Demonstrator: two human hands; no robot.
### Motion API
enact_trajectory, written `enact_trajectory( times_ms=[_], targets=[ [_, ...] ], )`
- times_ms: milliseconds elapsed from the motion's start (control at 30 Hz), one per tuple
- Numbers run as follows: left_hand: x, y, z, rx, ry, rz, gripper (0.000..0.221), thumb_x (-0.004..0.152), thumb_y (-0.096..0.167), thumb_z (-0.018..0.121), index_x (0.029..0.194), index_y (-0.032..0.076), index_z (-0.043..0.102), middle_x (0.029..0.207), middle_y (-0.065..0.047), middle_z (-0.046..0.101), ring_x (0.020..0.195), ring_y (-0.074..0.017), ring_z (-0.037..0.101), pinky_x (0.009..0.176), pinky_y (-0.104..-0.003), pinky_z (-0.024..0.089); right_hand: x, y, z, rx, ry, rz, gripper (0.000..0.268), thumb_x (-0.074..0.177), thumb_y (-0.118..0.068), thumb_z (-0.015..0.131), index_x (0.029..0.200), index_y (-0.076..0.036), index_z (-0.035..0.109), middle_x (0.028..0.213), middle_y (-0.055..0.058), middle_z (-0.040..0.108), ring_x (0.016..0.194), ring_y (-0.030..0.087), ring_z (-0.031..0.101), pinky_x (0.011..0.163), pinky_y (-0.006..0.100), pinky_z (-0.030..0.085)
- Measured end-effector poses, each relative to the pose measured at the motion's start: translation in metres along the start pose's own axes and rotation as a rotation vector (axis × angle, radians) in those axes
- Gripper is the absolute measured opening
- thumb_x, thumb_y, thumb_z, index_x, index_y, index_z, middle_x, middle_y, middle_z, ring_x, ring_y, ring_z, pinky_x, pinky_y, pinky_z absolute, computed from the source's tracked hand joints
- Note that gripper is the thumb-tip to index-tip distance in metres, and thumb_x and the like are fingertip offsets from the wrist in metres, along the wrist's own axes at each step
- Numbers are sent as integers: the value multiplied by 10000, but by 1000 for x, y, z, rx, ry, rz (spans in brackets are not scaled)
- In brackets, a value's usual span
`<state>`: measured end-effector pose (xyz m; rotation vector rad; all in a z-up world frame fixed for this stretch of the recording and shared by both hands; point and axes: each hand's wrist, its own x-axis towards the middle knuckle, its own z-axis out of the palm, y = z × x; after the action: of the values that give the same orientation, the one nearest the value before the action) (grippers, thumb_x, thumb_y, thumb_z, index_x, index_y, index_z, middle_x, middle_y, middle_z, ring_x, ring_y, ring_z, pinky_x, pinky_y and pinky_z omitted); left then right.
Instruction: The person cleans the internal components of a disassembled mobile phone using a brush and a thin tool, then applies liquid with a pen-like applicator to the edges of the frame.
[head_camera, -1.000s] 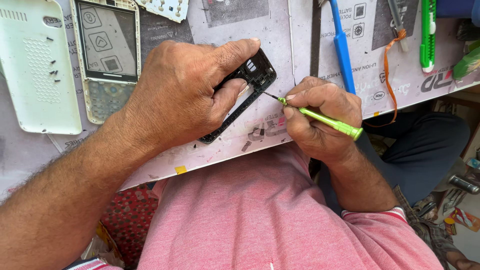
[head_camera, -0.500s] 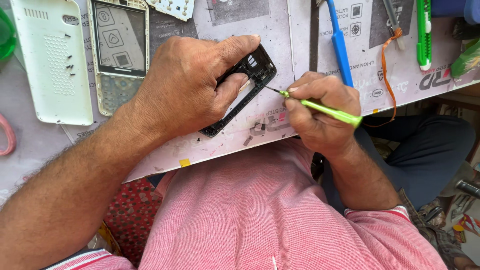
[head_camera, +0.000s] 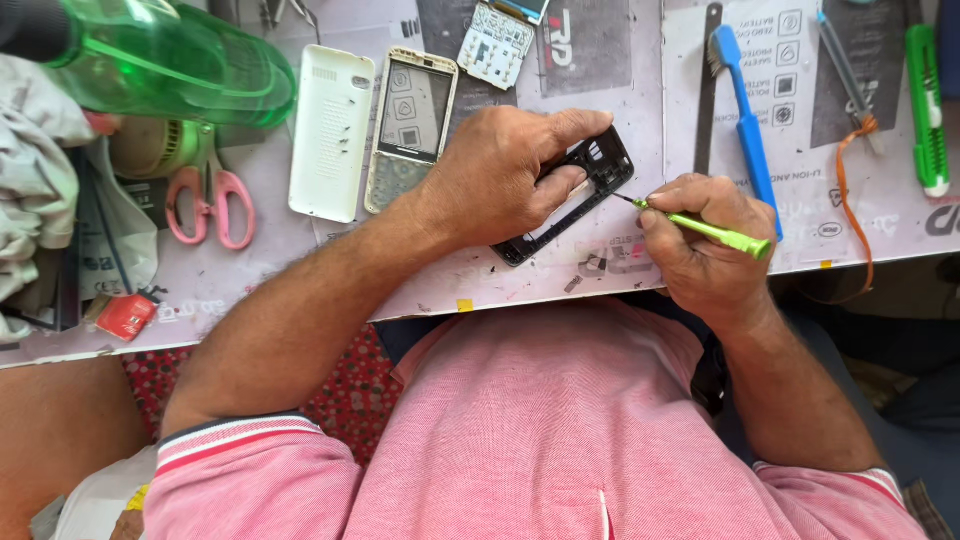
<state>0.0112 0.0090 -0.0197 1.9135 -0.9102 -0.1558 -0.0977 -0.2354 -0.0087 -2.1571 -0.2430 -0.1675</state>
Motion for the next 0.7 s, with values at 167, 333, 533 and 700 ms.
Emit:
enact_trajectory(
  times_ms=[167, 333, 533, 700],
  targets=[
    [1, 3, 0, -31, -12, -60, 421, 880, 139, 767, 1282, 52, 675, 917, -168, 758, 811, -310, 757, 750, -395, 605, 1, -1, -1, 16, -4, 15, 127, 1012, -15, 737, 1073, -10, 625, 946, 105, 728, 683, 114, 666, 620, 237, 526],
    [0, 2, 1, -23, 7, 24, 415, 901, 126, 777, 1292, 35, 672, 933, -190, 748, 818, -332, 746, 749, -405, 599, -5, -4, 0, -47, 13, 1, 127, 1020, -10, 745, 1085, -3, 636, 923, 99, 712, 681, 121, 654, 634, 247, 521],
    [-2, -4, 2, -15, 6, 27, 411, 924, 122, 784, 1308, 22, 680, 927, -183, 745, 798, -314, 748, 736, -398, 596, -5, 11, -2, 94, -13, -8, 132, 1075, -5, 716, 1121, 10, 593, 955, 114, 725, 718, 125, 664, 643, 233, 537],
    [-3, -2, -1, 25, 7, 29, 414, 923, 129, 799, 1308, 18, 693, 898, -175, 745, 797, -325, 741, 740, -412, 591, -4, 6, -1, 67, -18, -9, 125, 1080, 4, 713, 1115, 21, 594, 960, 142, 730, 705, 110, 652, 623, 230, 529]
  ],
)
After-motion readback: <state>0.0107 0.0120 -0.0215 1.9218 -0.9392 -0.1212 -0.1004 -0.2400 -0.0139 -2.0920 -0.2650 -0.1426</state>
